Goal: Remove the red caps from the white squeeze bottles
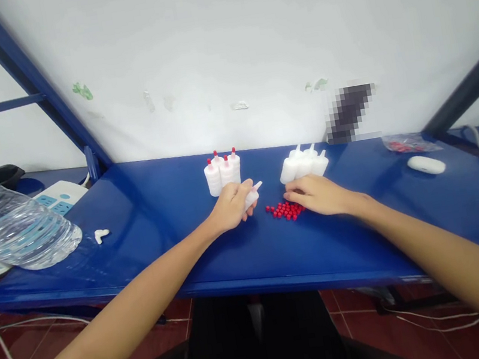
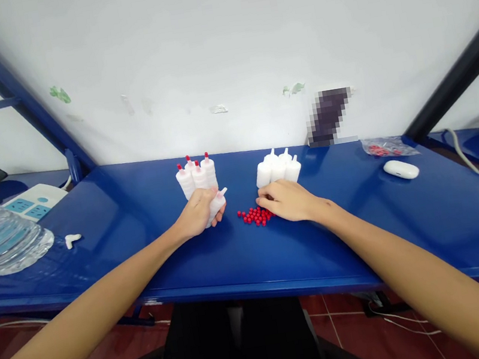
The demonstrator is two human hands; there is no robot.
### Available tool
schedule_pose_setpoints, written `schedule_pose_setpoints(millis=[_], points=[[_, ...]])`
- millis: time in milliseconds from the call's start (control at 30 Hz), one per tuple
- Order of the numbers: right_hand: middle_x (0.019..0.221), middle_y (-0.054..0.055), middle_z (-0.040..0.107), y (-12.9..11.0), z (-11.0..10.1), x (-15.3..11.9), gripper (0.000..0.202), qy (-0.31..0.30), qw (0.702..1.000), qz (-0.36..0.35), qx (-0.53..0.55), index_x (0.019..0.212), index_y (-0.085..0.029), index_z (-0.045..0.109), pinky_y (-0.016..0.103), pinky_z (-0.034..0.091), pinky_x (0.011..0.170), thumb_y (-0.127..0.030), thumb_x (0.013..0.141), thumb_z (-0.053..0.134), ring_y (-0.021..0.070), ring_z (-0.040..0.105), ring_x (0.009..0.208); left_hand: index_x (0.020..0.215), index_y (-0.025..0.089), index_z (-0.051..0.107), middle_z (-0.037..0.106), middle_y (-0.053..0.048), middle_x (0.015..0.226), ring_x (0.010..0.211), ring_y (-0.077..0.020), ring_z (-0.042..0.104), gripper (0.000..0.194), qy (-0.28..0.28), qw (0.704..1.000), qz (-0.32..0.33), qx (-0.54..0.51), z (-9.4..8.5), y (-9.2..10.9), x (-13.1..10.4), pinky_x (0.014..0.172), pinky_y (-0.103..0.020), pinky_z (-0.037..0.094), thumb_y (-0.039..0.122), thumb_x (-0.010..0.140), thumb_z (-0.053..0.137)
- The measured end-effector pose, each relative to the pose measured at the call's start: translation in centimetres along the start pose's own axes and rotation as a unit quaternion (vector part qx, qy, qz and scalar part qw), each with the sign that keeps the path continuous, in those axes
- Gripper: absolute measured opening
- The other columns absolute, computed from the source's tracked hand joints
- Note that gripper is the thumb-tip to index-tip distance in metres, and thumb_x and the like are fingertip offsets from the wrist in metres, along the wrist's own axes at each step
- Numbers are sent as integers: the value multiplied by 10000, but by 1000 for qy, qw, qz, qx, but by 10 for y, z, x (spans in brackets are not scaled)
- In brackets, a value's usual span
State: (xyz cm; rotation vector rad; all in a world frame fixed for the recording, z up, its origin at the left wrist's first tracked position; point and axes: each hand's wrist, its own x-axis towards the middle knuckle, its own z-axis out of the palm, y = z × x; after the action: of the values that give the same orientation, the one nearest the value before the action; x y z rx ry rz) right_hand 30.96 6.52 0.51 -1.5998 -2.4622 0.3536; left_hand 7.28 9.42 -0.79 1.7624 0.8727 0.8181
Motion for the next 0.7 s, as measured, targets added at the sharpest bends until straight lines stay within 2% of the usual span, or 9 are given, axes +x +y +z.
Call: schedule_pose_setpoints(millis=[200, 333, 500, 700], points=[[749, 36, 659, -4, 0, -1, 365, -11, 1000, 7, -28, 702, -198, 573, 282, 351, 659, -349, 973, 381, 179, 582, 717, 571, 144, 574, 502, 7, 503, 462, -87, 457, 568, -42, 995, 73, 61, -6, -2, 3, 489, -206, 377, 451, 974, 317], [871, 60, 698, -4, 2, -1, 406, -1, 999, 19, -29, 780, -202, 608, 291, 368, 711, -348, 1004, 303, 214, 617, 839, 583, 139, 603, 511, 2, 506, 463, -94, 459, 556, -61, 993, 57, 83, -6, 0, 3, 500, -218, 373, 450, 959, 337], [785, 42, 655, -9, 5, -1, 340, 36, 999, 19, -35, 817, -208, 570, 285, 344, 653, -332, 1006, 316, 193, 586, 739, 584, 140, 586, 605, -28, 564, 503, -101, 511, 560, -81, 991, 78, 70, -2, 3, -1, 525, -216, 392, 447, 977, 334], [876, 50, 645, -10, 9, -1, 353, 77, 997, -8, 14, 799, -200, 555, 296, 384, 727, -318, 1017, 304, 189, 580, 812, 665, 159, 508, 550, 14, 544, 486, -94, 502, 528, -97, 984, 133, 61, -1, 1, -6, 524, -214, 382, 539, 1002, 365]])
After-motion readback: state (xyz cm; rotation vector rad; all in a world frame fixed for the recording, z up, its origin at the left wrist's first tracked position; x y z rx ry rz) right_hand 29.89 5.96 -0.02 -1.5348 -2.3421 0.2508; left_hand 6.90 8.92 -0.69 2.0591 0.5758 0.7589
